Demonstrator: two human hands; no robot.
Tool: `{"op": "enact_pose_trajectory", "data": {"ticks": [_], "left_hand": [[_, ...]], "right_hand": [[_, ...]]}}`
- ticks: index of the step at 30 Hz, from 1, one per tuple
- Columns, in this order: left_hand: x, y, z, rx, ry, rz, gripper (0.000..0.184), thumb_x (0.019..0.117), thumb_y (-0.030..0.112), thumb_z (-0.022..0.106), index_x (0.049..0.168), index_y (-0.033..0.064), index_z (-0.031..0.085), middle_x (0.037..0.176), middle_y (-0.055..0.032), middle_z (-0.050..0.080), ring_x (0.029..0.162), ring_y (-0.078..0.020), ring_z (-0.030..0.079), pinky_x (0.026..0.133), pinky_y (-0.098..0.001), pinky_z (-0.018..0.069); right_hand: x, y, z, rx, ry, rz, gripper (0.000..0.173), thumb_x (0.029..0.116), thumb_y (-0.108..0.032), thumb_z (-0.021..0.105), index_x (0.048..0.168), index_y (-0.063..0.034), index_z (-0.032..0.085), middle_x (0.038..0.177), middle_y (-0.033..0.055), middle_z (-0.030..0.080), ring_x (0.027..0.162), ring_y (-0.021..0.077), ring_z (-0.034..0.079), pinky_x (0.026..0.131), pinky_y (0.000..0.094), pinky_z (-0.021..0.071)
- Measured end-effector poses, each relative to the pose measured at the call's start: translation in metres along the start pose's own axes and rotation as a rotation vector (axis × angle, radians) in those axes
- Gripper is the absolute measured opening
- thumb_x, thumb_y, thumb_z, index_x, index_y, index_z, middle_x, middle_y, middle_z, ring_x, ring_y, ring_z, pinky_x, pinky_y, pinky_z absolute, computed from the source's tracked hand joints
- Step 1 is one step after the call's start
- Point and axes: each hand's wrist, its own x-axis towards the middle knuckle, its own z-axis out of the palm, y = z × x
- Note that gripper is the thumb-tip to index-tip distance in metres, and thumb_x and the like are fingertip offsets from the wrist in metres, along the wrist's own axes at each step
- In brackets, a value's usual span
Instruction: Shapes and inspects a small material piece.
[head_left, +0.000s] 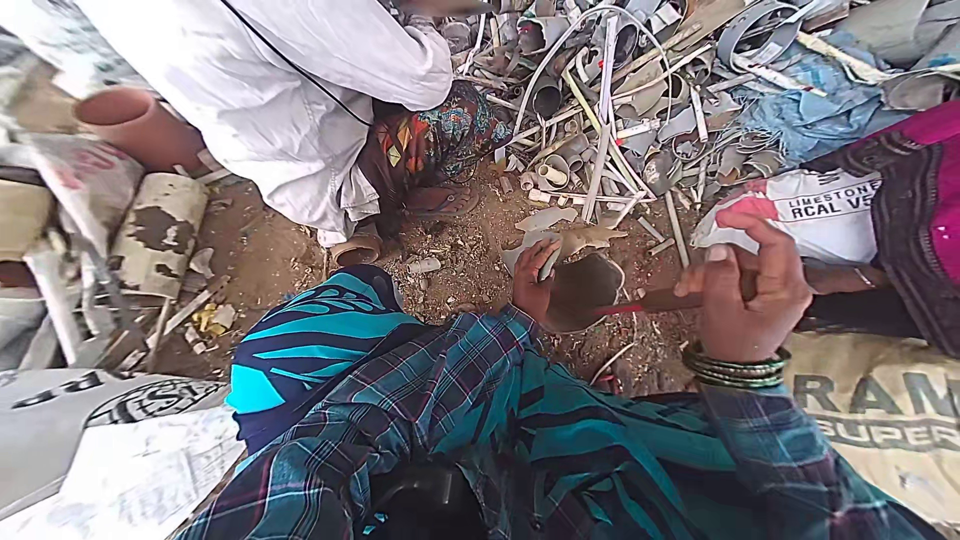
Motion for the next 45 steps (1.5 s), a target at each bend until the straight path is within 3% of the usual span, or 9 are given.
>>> {"op": "enact_pose_trajectory", "data": {"ticks": [6,13,18,24,26,30,36,41,45], "left_hand": [[0.002,-0.002,0.001,-0.059,-0.002,-0.031,0.047,0.0933,-0.015,0.052,0.14,-0.0069,0.055,0.155,-0.0273,0.041,0.147,-0.038,0.034,0.119,-0.0452,0.0285],[0.004,-0.005,-0.001,-0.059,-0.007,-0.015,0.047,0.0927,-0.015,0.052,0.139,-0.0076,0.056,0.154,-0.0277,0.042,0.145,-0.0383,0.037,0.118,-0.0456,0.0311],[0.002,-0.005,0.0,-0.068,-0.016,-0.027,0.048,0.0928,-0.015,0.051,0.14,-0.0076,0.055,0.155,-0.0282,0.04,0.144,-0.0384,0.037,0.116,-0.0448,0.0328],[0.001,-0.008,0.003,-0.055,-0.026,0.004,0.047,0.0922,-0.015,0.051,0.139,-0.0083,0.056,0.153,-0.0291,0.042,0.142,-0.0404,0.039,0.114,-0.0476,0.0351],[0.0,-0.012,0.005,-0.011,-0.041,0.03,0.045,0.0914,-0.015,0.053,0.136,-0.0085,0.059,0.152,-0.0287,0.045,0.144,-0.0409,0.039,0.118,-0.0483,0.0322],[-0.002,-0.012,0.007,0.049,-0.045,0.039,0.044,0.0927,-0.013,0.053,0.136,-0.0073,0.059,0.152,-0.0282,0.045,0.146,-0.0413,0.036,0.122,-0.0486,0.0251],[-0.002,-0.011,0.009,0.024,-0.032,0.06,0.044,0.0912,-0.014,0.053,0.135,-0.0088,0.06,0.149,-0.03,0.047,0.144,-0.0438,0.038,0.119,-0.0511,0.028],[-0.001,-0.009,0.008,0.067,-0.039,0.051,0.044,0.0916,-0.013,0.054,0.135,-0.0074,0.06,0.15,-0.0286,0.048,0.144,-0.0429,0.038,0.121,-0.05,0.026],[-0.002,-0.008,0.009,0.065,-0.051,0.051,0.045,0.0909,-0.014,0.054,0.135,-0.0081,0.06,0.15,-0.0301,0.047,0.145,-0.0453,0.036,0.122,-0.0507,0.0225]], "right_hand": [[-0.048,0.054,0.043,-0.179,-0.167,0.143,0.036,0.0991,-0.008,0.05,0.125,0.0118,0.065,0.086,0.0199,0.071,0.065,0.0186,0.065,0.064,0.0336,0.0537],[0.001,-0.006,0.001,-0.011,0.034,0.022,0.038,0.1009,-0.011,0.051,0.133,0.0094,0.052,0.07,-0.0091,0.058,0.055,-0.0086,0.054,0.055,0.0129,0.0512],[-0.042,0.059,0.043,-0.13,-0.091,0.075,0.035,0.0979,-0.008,0.05,0.122,0.0122,0.065,0.076,0.015,0.068,0.058,0.0122,0.061,0.059,0.0277,0.0527],[0.004,-0.015,-0.002,0.011,-0.028,-0.051,0.036,0.1008,-0.014,0.054,0.132,0.0026,0.056,0.069,-0.0079,0.059,0.054,-0.0075,0.053,0.053,0.013,0.0498],[-0.003,0.0,0.005,-0.026,-0.054,0.026,0.034,0.0995,-0.01,0.053,0.128,0.0054,0.059,0.07,-0.0041,0.059,0.054,-0.0048,0.053,0.054,0.0142,0.0496],[-0.048,0.058,0.049,-0.207,-0.17,0.045,0.03,0.097,-0.005,0.053,0.116,0.0091,0.071,0.086,0.0213,0.073,0.063,0.0242,0.066,0.062,0.0373,0.0549],[-0.007,-0.018,0.013,-0.208,-0.144,-0.095,0.03,0.0975,-0.009,0.052,0.118,0.0029,0.07,0.07,0.0088,0.064,0.052,0.0054,0.053,0.051,0.0197,0.0459],[-0.033,0.053,0.041,-0.255,-0.149,0.033,0.029,0.097,-0.005,0.052,0.115,0.007,0.072,0.082,0.0196,0.071,0.061,0.0224,0.064,0.061,0.0351,0.0536],[-0.012,0.014,0.02,-0.222,-0.14,-0.08,0.03,0.099,-0.009,0.052,0.116,0.0061,0.07,0.075,0.0145,0.068,0.054,0.0112,0.057,0.053,0.025,0.049]]}}
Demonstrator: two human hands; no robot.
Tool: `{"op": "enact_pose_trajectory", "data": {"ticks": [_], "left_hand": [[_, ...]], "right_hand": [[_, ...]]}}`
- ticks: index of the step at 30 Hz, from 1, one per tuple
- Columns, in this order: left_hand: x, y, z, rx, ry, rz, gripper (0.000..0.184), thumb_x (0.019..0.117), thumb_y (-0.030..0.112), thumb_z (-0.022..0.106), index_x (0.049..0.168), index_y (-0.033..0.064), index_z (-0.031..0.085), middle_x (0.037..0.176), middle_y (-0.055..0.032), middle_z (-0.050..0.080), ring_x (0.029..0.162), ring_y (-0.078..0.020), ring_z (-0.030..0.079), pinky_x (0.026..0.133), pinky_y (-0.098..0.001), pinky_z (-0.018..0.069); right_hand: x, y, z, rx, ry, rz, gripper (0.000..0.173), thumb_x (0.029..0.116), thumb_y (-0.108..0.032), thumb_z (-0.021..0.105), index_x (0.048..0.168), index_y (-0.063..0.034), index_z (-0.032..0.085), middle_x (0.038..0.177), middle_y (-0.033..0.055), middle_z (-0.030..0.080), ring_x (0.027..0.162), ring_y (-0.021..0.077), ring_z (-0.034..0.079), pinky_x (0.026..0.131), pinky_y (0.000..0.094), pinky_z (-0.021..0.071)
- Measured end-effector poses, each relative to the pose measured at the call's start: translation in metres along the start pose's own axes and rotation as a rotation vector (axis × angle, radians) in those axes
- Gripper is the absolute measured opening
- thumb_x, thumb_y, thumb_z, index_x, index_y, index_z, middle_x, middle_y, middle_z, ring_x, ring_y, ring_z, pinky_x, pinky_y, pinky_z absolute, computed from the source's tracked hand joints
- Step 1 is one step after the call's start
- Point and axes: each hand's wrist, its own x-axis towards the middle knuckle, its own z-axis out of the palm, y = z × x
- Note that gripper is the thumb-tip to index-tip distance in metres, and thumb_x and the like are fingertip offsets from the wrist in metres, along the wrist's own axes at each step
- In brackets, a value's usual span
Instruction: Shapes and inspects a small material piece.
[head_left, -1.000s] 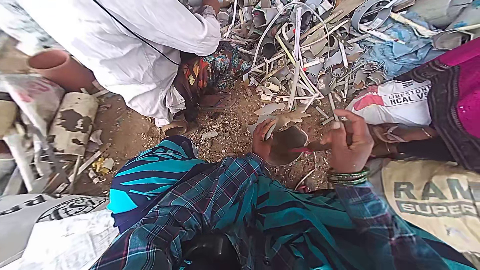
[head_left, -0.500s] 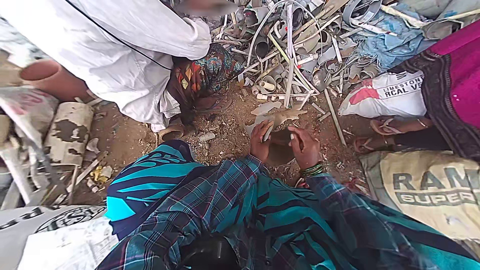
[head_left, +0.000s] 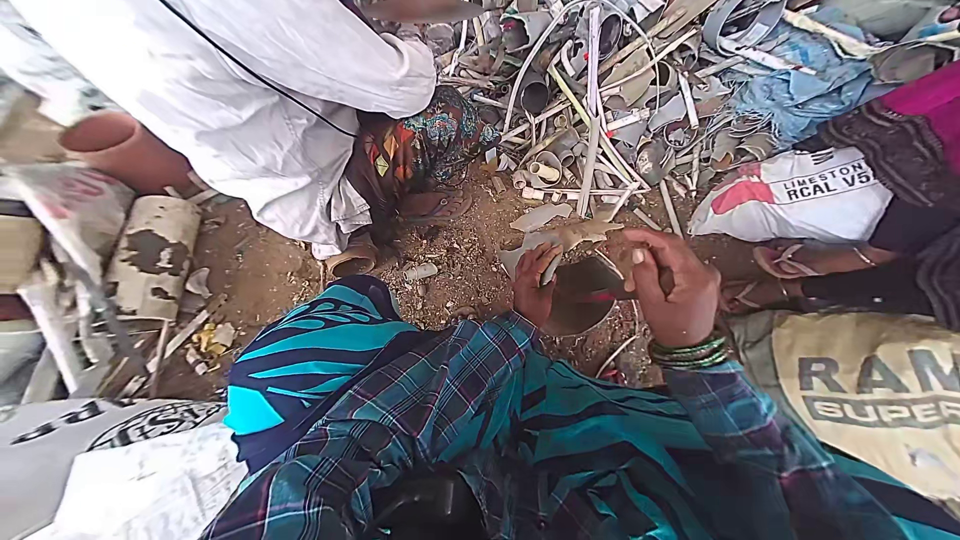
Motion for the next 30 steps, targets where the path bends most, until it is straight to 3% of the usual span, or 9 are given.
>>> {"op": "enact_pose_trajectory", "data": {"ticks": [3,8,12,14,19,23,25,27,30], "left_hand": [[0.004,0.002,-0.002,-0.024,-0.003,-0.021,0.045,0.0916,-0.014,0.054,0.136,-0.0077,0.059,0.152,-0.0294,0.045,0.146,-0.0443,0.035,0.122,-0.0508,0.0219],[0.002,0.003,-0.002,0.024,-0.01,-0.02,0.044,0.092,-0.013,0.054,0.135,-0.0066,0.06,0.15,-0.0281,0.047,0.144,-0.0434,0.037,0.12,-0.0502,0.0258],[0.003,0.006,-0.002,-0.01,-0.005,-0.075,0.045,0.0936,-0.013,0.054,0.138,-0.0057,0.058,0.154,-0.0298,0.041,0.148,-0.0444,0.032,0.121,-0.0492,0.0251],[0.004,0.005,-0.002,-0.029,-0.01,-0.073,0.046,0.0927,-0.014,0.053,0.138,-0.0059,0.058,0.154,-0.0298,0.04,0.147,-0.0442,0.032,0.12,-0.0493,0.0256],[0.0,0.002,0.0,0.036,-0.031,-0.026,0.044,0.0929,-0.012,0.054,0.136,-0.0057,0.06,0.151,-0.0296,0.046,0.146,-0.0442,0.035,0.122,-0.0497,0.0231],[0.003,0.004,-0.003,-0.014,-0.009,-0.056,0.046,0.0936,-0.014,0.052,0.138,-0.0058,0.058,0.154,-0.0293,0.042,0.147,-0.0442,0.032,0.122,-0.0491,0.0239],[0.005,0.003,-0.003,-0.037,-0.001,-0.061,0.046,0.0938,-0.013,0.052,0.139,-0.0056,0.057,0.154,-0.0286,0.042,0.146,-0.0432,0.033,0.12,-0.0492,0.0254],[0.005,0.005,-0.004,-0.03,-0.014,-0.071,0.046,0.0942,-0.013,0.052,0.139,-0.0053,0.057,0.155,-0.028,0.041,0.148,-0.0424,0.032,0.122,-0.0484,0.0239],[0.004,0.004,-0.003,-0.007,-0.014,-0.047,0.045,0.0934,-0.014,0.052,0.138,-0.0062,0.058,0.153,-0.0288,0.043,0.147,-0.0433,0.034,0.122,-0.0487,0.0235]], "right_hand": [[0.005,-0.016,-0.014,0.004,0.025,-0.108,0.027,0.0999,-0.01,0.052,0.112,0.0065,0.07,0.073,0.0134,0.066,0.054,0.0058,0.054,0.053,0.0175,0.046],[-0.019,0.03,0.03,-0.049,-0.017,-0.044,0.027,0.0944,-0.005,0.054,0.108,0.0079,0.074,0.084,0.0221,0.073,0.058,0.0229,0.065,0.057,0.0332,0.0534],[0.001,-0.016,-0.007,-0.042,0.014,-0.174,0.026,0.0977,-0.008,0.052,0.108,0.0054,0.073,0.073,0.0166,0.068,0.053,0.0116,0.054,0.053,0.0201,0.0454],[0.004,-0.025,-0.014,-0.05,0.023,-0.179,0.026,0.0978,-0.008,0.052,0.108,0.0055,0.073,0.071,0.0156,0.066,0.053,0.0104,0.053,0.052,0.0192,0.0438],[-0.02,0.031,0.031,-0.058,-0.044,-0.045,0.025,0.0954,-0.005,0.056,0.106,0.0074,0.075,0.087,0.0235,0.073,0.061,0.0263,0.067,0.059,0.0359,0.0554],[-0.002,-0.014,-0.002,-0.036,0.049,-0.214,0.024,0.0989,-0.011,0.056,0.105,0.0053,0.073,0.075,0.017,0.068,0.054,0.0111,0.055,0.053,0.0189,0.0456],[0.004,-0.028,-0.014,-0.045,0.071,-0.254,0.024,0.099,-0.011,0.056,0.105,0.0052,0.072,0.073,0.0162,0.067,0.053,0.0089,0.052,0.053,0.0165,0.0424],[-0.003,-0.011,0.0,-0.075,0.054,-0.221,0.023,0.0974,-0.011,0.057,0.102,0.0052,0.074,0.077,0.0184,0.07,0.056,0.0153,0.059,0.054,0.0226,0.0478],[-0.021,0.023,0.033,-0.082,-0.07,-0.115,0.023,0.0939,-0.008,0.061,0.104,0.0063,0.076,0.09,0.0246,0.074,0.071,0.0328,0.072,0.065,0.04,0.058]]}}
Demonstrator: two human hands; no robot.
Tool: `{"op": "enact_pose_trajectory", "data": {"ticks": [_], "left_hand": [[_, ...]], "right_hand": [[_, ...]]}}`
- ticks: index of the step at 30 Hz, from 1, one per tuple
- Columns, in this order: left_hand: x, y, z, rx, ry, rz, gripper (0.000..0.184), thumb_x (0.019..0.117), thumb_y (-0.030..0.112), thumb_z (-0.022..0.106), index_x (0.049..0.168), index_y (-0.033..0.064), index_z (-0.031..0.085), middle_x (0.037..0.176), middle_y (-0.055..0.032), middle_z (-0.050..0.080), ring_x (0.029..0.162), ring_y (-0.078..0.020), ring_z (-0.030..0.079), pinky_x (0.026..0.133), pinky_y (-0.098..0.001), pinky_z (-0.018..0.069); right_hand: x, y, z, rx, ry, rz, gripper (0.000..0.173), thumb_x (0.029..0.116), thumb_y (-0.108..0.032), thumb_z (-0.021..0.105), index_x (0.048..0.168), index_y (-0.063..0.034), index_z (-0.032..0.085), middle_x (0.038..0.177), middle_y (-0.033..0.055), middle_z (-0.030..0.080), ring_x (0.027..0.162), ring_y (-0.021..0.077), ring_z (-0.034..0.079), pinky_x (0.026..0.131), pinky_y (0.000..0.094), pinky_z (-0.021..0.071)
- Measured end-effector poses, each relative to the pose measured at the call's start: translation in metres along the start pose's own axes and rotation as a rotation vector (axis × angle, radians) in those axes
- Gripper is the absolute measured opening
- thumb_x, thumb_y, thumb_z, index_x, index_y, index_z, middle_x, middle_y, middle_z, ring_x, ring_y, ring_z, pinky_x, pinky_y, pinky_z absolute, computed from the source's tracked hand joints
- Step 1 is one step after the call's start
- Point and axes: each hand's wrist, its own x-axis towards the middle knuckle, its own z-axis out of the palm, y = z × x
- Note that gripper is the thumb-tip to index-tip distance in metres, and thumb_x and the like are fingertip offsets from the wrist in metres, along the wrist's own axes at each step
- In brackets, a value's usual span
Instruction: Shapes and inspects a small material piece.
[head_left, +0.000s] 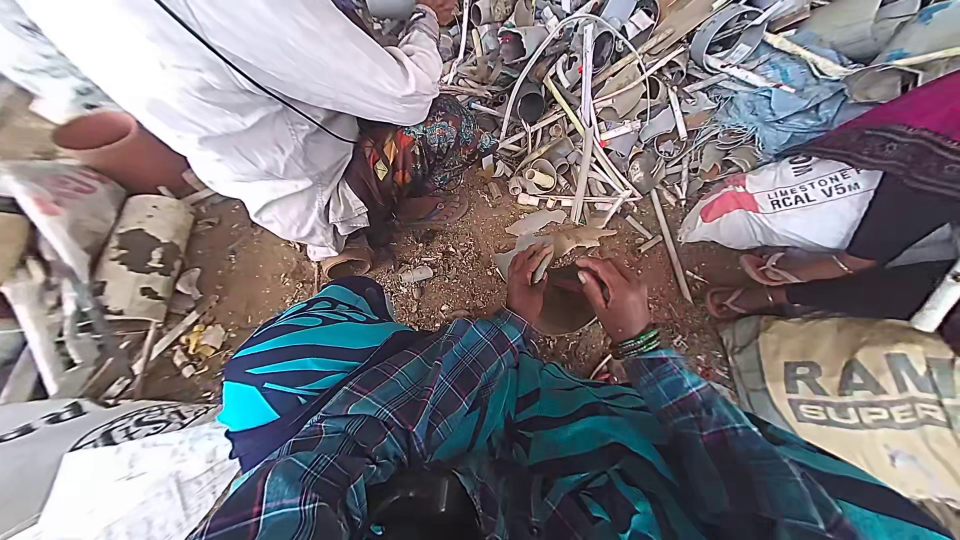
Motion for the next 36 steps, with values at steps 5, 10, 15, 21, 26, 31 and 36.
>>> {"op": "enact_pose_trajectory", "data": {"ticks": [5,10,15,21,26,31,36], "left_hand": [[-0.002,0.002,0.001,0.01,-0.008,-0.013,0.045,0.0937,-0.013,0.054,0.138,-0.0059,0.058,0.153,-0.0293,0.042,0.148,-0.0442,0.031,0.123,-0.0487,0.0209],[0.0,-0.001,0.002,0.013,0.004,0.023,0.044,0.0928,-0.013,0.054,0.136,-0.0078,0.059,0.151,-0.0303,0.045,0.146,-0.0444,0.035,0.121,-0.0497,0.0242],[0.0,-0.002,0.003,0.016,0.02,0.036,0.043,0.0926,-0.012,0.055,0.135,-0.0087,0.059,0.149,-0.0321,0.046,0.145,-0.0459,0.036,0.122,-0.0503,0.0229],[0.006,-0.003,0.001,0.008,0.024,0.038,0.045,0.0922,-0.012,0.056,0.137,-0.0078,0.059,0.15,-0.0303,0.046,0.144,-0.0435,0.037,0.121,-0.05,0.0255],[0.003,-0.003,0.001,0.037,0.023,0.061,0.042,0.0928,-0.011,0.056,0.135,-0.0083,0.06,0.148,-0.0315,0.048,0.144,-0.0459,0.038,0.122,-0.0514,0.0234],[0.005,-0.003,0.001,-0.021,0.039,0.059,0.045,0.0914,-0.014,0.053,0.135,-0.0098,0.058,0.149,-0.0319,0.046,0.144,-0.0451,0.037,0.121,-0.0504,0.0232],[0.004,-0.002,0.001,-0.005,0.026,0.05,0.043,0.0925,-0.013,0.053,0.135,-0.0093,0.059,0.15,-0.0317,0.046,0.144,-0.045,0.037,0.121,-0.0491,0.0245]], "right_hand": [[0.022,-0.04,-0.035,-0.055,0.124,-0.197,0.021,0.0965,-0.01,0.059,0.097,0.0023,0.076,0.077,0.0182,0.071,0.057,0.0203,0.061,0.057,0.0252,0.0488],[0.004,-0.011,-0.004,-0.067,0.015,-0.117,0.022,0.0953,-0.012,0.062,0.1,0.0031,0.077,0.086,0.0225,0.074,0.068,0.033,0.072,0.06,0.0393,0.0581],[0.013,-0.018,-0.017,-0.046,-0.003,-0.171,0.023,0.0958,-0.014,0.061,0.101,0.0019,0.077,0.084,0.0211,0.074,0.068,0.0307,0.071,0.063,0.0355,0.0573],[0.002,-0.01,-0.001,-0.07,-0.055,-0.203,0.02,0.0946,-0.012,0.063,0.097,0.0009,0.077,0.083,0.0213,0.073,0.073,0.0356,0.073,0.067,0.0413,0.0597],[0.009,-0.01,-0.011,-0.065,-0.06,-0.234,0.021,0.0961,-0.013,0.062,0.098,-0.0001,0.078,0.085,0.0205,0.074,0.073,0.0343,0.074,0.067,0.0394,0.06],[0.012,-0.009,-0.015,-0.059,-0.043,-0.208,0.021,0.096,-0.011,0.06,0.097,0.0005,0.078,0.084,0.0207,0.074,0.071,0.0324,0.073,0.065,0.0368,0.0586],[0.003,0.012,0.002,0.053,-0.084,-0.047,0.022,0.0951,-0.009,0.062,0.1,0.0054,0.077,0.09,0.0226,0.074,0.075,0.0314,0.073,0.071,0.038,0.0594]]}}
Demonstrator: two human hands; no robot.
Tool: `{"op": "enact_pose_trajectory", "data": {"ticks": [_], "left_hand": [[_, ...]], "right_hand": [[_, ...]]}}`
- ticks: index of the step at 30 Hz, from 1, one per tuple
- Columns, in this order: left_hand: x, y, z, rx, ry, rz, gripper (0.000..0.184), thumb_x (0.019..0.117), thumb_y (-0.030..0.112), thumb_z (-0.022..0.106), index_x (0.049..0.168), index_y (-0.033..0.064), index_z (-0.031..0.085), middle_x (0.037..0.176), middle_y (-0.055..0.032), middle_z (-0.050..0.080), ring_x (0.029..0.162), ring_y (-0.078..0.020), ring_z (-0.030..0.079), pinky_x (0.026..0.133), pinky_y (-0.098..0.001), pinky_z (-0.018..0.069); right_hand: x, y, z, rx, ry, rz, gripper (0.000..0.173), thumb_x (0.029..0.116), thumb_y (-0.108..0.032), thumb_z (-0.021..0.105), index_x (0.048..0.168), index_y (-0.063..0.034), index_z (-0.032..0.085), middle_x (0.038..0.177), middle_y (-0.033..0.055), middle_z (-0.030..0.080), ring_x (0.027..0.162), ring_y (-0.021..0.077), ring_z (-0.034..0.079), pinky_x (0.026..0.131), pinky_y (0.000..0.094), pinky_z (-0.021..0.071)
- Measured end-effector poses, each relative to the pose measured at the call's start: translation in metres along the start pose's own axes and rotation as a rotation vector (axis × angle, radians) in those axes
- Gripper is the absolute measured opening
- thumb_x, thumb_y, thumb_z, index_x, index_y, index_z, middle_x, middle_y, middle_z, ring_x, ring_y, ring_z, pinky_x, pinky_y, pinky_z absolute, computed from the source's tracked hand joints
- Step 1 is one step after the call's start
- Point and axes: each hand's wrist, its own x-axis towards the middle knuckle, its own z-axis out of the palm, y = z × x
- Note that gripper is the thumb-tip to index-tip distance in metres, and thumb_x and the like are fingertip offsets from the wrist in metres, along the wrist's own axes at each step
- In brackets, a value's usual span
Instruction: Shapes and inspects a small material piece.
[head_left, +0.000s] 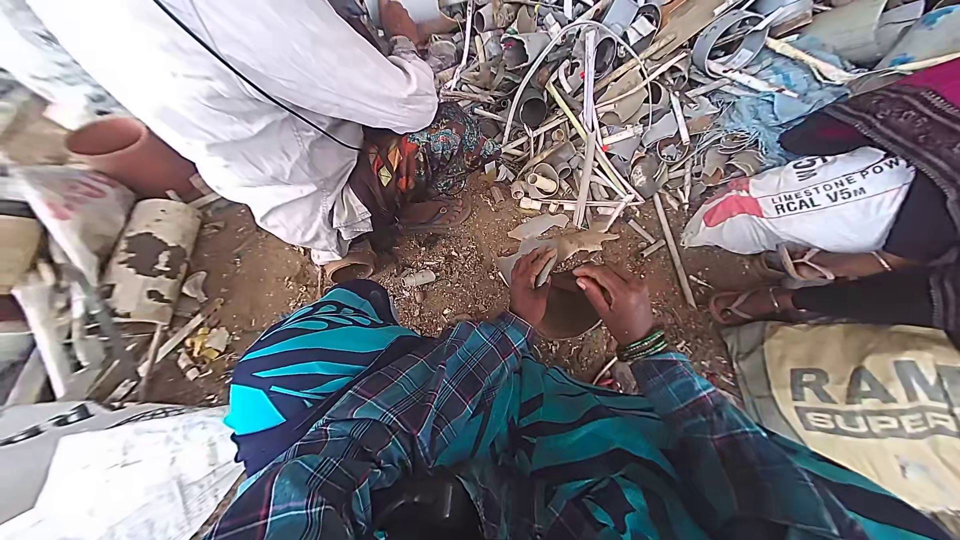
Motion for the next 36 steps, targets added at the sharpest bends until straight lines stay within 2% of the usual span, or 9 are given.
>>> {"op": "enact_pose_trajectory", "data": {"ticks": [5,10,14,16,19,22,28,33,36], "left_hand": [[-0.001,0.001,-0.001,-0.015,-0.011,-0.023,0.044,0.0928,-0.013,0.053,0.137,-0.0086,0.058,0.15,-0.0318,0.045,0.146,-0.0437,0.034,0.123,-0.0481,0.0217],[-0.005,-0.002,0.001,0.03,-0.031,-0.007,0.045,0.0925,-0.013,0.052,0.136,-0.0084,0.058,0.15,-0.0316,0.045,0.147,-0.0444,0.034,0.124,-0.0484,0.019],[-0.003,0.002,0.0,0.003,-0.015,-0.036,0.045,0.0927,-0.013,0.052,0.137,-0.0082,0.058,0.152,-0.0304,0.043,0.147,-0.0437,0.033,0.123,-0.0474,0.0222],[-0.003,0.003,-0.001,-0.006,-0.025,-0.042,0.045,0.0929,-0.014,0.053,0.137,-0.0085,0.057,0.152,-0.031,0.043,0.147,-0.044,0.033,0.122,-0.048,0.0241],[-0.006,0.001,0.001,0.019,-0.051,-0.016,0.045,0.0909,-0.014,0.054,0.135,-0.0085,0.06,0.151,-0.0321,0.044,0.146,-0.0456,0.034,0.123,-0.0491,0.0221],[-0.008,-0.001,0.001,0.03,-0.043,-0.003,0.045,0.0912,-0.013,0.052,0.135,-0.0081,0.06,0.15,-0.0316,0.045,0.146,-0.0447,0.034,0.123,-0.0485,0.0198],[-0.003,-0.006,0.002,-0.065,0.04,-0.016,0.046,0.0911,-0.015,0.051,0.136,-0.0089,0.058,0.152,-0.0303,0.044,0.146,-0.0421,0.034,0.122,-0.0471,0.0232],[-0.013,-0.013,0.004,0.011,0.018,0.051,0.043,0.0903,-0.013,0.053,0.132,-0.0109,0.061,0.147,-0.0319,0.048,0.144,-0.0459,0.037,0.122,-0.0503,0.0237],[-0.014,-0.014,0.006,0.019,0.043,0.099,0.043,0.0903,-0.014,0.05,0.132,-0.012,0.061,0.145,-0.0318,0.051,0.143,-0.0467,0.039,0.122,-0.0501,0.0241]], "right_hand": [[0.024,-0.027,-0.044,0.017,0.094,0.129,0.026,0.0986,-0.01,0.054,0.107,0.0044,0.074,0.076,0.0145,0.069,0.057,0.0133,0.06,0.056,0.0262,0.0502],[-0.011,0.011,0.012,0.089,0.013,0.305,0.025,0.099,-0.009,0.058,0.109,0.0074,0.074,0.098,0.024,0.073,0.076,0.0283,0.071,0.073,0.0396,0.0576],[0.019,-0.006,-0.022,0.1,0.143,0.337,0.028,0.1014,-0.012,0.054,0.115,0.0059,0.07,0.075,0.0119,0.067,0.058,0.0128,0.061,0.058,0.0286,0.0528],[0.035,-0.022,-0.047,0.122,0.151,0.379,0.027,0.1038,-0.013,0.051,0.119,0.0035,0.067,0.076,0.007,0.063,0.056,0.0062,0.056,0.056,0.0239,0.0506],[0.027,-0.011,-0.035,0.151,0.163,0.452,0.026,0.1037,-0.013,0.051,0.118,0.0035,0.066,0.08,0.0072,0.063,0.059,0.0053,0.057,0.059,0.0235,0.0511],[0.006,0.005,-0.003,0.151,0.147,0.588,0.027,0.1039,-0.011,0.053,0.116,0.0076,0.068,0.085,0.0149,0.069,0.068,0.013,0.064,0.068,0.0301,0.0531],[0.027,-0.037,-0.062,0.293,0.289,0.547,0.034,0.0994,-0.018,0.059,0.127,0.0016,0.057,0.073,-0.0076,0.058,0.057,-0.0054,0.057,0.057,0.0139,0.0524],[0.004,-0.025,-0.033,0.134,0.191,0.691,0.041,0.0966,-0.013,0.068,0.132,0.0056,0.059,0.079,0.0085,0.066,0.063,0.007,0.059,0.064,0.0258,0.0502],[0.004,-0.023,-0.032,0.174,0.201,0.686,0.042,0.096,-0.013,0.068,0.134,0.0027,0.059,0.08,0.0073,0.067,0.063,0.0061,0.06,0.064,0.0244,0.0517]]}}
